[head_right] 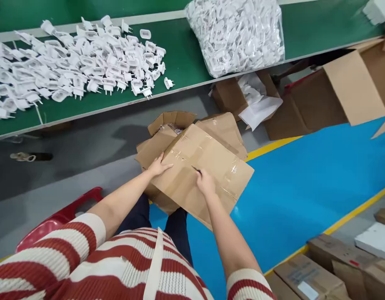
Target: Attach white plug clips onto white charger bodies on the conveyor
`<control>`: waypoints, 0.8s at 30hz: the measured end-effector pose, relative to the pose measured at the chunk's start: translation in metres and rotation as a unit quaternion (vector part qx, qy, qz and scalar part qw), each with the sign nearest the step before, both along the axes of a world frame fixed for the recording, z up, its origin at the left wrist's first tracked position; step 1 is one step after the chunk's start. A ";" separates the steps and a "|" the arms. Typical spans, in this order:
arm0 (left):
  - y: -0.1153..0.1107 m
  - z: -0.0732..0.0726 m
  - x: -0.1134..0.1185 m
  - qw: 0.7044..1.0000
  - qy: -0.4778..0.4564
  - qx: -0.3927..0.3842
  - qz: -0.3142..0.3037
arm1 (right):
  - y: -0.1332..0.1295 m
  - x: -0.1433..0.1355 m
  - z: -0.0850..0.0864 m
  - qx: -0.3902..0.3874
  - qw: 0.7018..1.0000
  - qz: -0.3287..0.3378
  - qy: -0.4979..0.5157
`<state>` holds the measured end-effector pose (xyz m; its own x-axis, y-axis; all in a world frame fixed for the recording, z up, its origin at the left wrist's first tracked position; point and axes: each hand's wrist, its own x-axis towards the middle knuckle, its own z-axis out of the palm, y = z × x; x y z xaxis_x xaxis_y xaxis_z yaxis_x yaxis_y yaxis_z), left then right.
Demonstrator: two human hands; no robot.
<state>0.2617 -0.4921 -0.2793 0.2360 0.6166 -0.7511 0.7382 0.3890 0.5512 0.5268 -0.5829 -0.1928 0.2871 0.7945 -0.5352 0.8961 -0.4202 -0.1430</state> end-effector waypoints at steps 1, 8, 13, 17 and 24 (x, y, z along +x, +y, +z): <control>-0.002 0.001 0.002 1.000 0.003 0.004 0.006 | 0.014 -0.012 -0.003 -0.007 1.000 0.029 0.008; -0.010 0.003 0.007 0.999 0.008 0.016 0.033 | 0.100 -0.070 -0.022 -0.052 0.980 0.186 -0.045; -0.008 0.003 0.008 0.999 0.014 0.021 0.039 | 0.102 -0.071 -0.021 -0.111 0.950 0.277 -0.087; -0.011 0.003 0.010 0.998 0.028 0.032 0.044 | 0.094 -0.064 -0.024 -0.157 0.934 0.309 -0.089; -0.007 -0.007 0.008 0.997 0.046 0.045 0.032 | 0.023 0.041 0.015 -0.211 0.955 0.188 -0.093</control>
<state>0.2699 -0.4995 -0.2858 0.1270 0.6943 -0.7084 0.7629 0.3881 0.5171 0.5679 -0.5603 -0.1776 0.1454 0.5844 -0.7983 0.9883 -0.0487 0.1443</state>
